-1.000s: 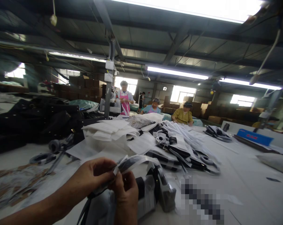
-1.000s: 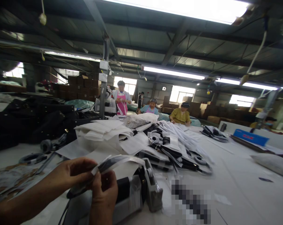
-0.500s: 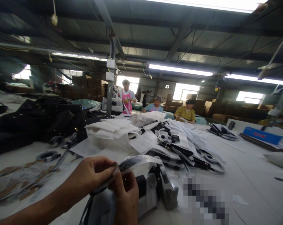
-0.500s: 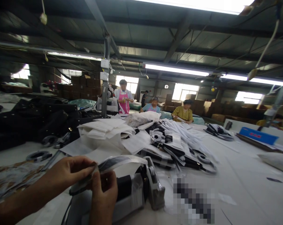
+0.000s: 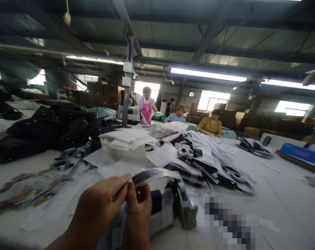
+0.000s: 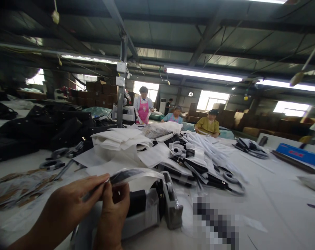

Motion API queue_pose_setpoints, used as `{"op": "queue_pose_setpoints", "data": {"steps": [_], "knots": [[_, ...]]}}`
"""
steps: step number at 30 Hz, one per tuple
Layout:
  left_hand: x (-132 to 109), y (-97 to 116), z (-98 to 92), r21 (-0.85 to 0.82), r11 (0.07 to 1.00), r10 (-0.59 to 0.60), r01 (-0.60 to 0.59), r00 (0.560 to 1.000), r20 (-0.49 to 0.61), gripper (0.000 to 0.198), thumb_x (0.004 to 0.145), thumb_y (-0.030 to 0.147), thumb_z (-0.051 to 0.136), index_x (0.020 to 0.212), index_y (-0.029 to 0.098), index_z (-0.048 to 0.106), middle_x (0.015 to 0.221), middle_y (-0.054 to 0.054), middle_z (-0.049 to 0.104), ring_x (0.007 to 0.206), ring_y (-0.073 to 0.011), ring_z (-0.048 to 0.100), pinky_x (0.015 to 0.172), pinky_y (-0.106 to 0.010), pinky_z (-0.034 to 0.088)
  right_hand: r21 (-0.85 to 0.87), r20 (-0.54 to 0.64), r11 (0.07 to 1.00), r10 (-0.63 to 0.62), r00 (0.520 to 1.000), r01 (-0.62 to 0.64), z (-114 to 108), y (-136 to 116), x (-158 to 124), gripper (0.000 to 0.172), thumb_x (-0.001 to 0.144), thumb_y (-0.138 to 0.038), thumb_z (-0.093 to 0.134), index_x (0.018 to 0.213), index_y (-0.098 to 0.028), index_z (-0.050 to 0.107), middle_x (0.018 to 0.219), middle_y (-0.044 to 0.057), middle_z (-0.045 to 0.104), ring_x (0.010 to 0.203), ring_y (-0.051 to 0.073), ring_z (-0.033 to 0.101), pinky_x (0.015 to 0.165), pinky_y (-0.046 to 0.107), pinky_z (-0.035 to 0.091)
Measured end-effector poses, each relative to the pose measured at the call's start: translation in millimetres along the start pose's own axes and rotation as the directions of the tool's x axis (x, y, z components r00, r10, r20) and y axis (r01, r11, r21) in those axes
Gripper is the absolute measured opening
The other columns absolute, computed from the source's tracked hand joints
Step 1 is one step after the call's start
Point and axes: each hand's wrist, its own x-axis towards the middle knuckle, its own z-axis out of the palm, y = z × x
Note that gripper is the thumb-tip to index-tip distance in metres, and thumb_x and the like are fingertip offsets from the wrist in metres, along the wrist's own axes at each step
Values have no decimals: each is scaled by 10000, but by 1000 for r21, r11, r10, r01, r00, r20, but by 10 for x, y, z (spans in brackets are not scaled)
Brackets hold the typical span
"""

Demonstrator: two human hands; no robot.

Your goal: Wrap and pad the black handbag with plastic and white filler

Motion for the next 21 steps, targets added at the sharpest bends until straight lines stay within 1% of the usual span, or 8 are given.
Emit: {"op": "queue_pose_setpoints", "data": {"steps": [4, 8, 11, 14, 15, 17, 19, 21], "knots": [[-106, 58, 64, 149, 974, 176, -168, 983, -45, 408, 927, 223, 416, 1247, 121, 648, 1245, -92, 693, 1067, -241, 701, 878, -370, 604, 15, 17, 1000, 6, 1000, -7, -41, 21, 23, 348, 782, -487, 760, 796, -174, 609, 749, 10, 646, 755, 184, 617, 709, 296, 524], [-196, 60, 110, 176, 961, 223, -214, 974, -32, 462, 902, 172, 415, 1326, 112, 590, 1360, -105, 614, 1179, -249, 641, 943, -382, 576, 48, 58, 999, 13, 998, -16, -58, 10, 10, 337, 790, -469, 755, 847, -158, 641, 805, 45, 697, 803, 206, 646, 764, 323, 535], [-215, 46, 108, 58, 987, 152, -152, 988, 6, 462, 906, 215, 447, 1340, 151, 592, 1382, -93, 595, 1214, -255, 616, 1008, -381, 532, 30, 62, 1000, -1, 998, -1, -70, -29, 0, 333, 789, -459, 759, 885, -153, 670, 812, 51, 715, 827, 220, 665, 806, 338, 538], [-114, -8, 40, -188, 981, -19, 47, 988, 151, 400, 928, 376, 495, 1269, 248, 662, 1347, -52, 630, 1219, -253, 613, 1065, -370, 478, 35, 73, 999, 0, 997, -2, -89, -105, 10, 361, 783, -460, 763, 961, -150, 708, 894, 79, 747, 916, 256, 687, 875, 368, 534], [-47, -39, 3, -272, 950, -91, 155, 968, 235, 385, 920, 443, 520, 1221, 276, 693, 1306, -41, 662, 1207, -257, 620, 1072, -369, 469, 41, 89, 999, 2, 996, -6, -97, -138, 14, 374, 782, -457, 764, 994, -152, 717, 947, 90, 754, 963, 270, 686, 902, 377, 527], [122, -113, -80, -409, 833, -184, 373, 884, 431, 387, 881, 529, 577, 1161, 303, 719, 1230, -28, 709, 1179, -263, 636, 1056, -360, 475, 59, 130, 998, 2, 992, -10, -111, -204, 18, 394, 781, -449, 764, 1050, -164, 726, 1026, 97, 756, 1024, 284, 678, 939, 385, 516], [301, -186, -153, -506, 685, -161, 524, 787, 596, 395, 848, 535, 624, 1150, 299, 716, 1192, -22, 725, 1149, -257, 649, 1027, -339, 487, 61, 169, 998, 1, 986, -11, -121, -261, 13, 382, 782, -438, 765, 1065, -183, 738, 1036, 81, 757, 1036, 279, 676, 955, 378, 508], [441, -247, -190, -556, 599, -62, 576, 725, 685, 376, 827, 492, 656, 1137, 285, 714, 1174, -16, 725, 1139, -249, 650, 1041, -335, 465, 61, 189, 998, 3, 982, -15, -121, -297, 4, 349, 783, -428, 765, 1045, -198, 754, 1015, 64, 759, 1037, 277, 674, 963, 374, 499]]}}
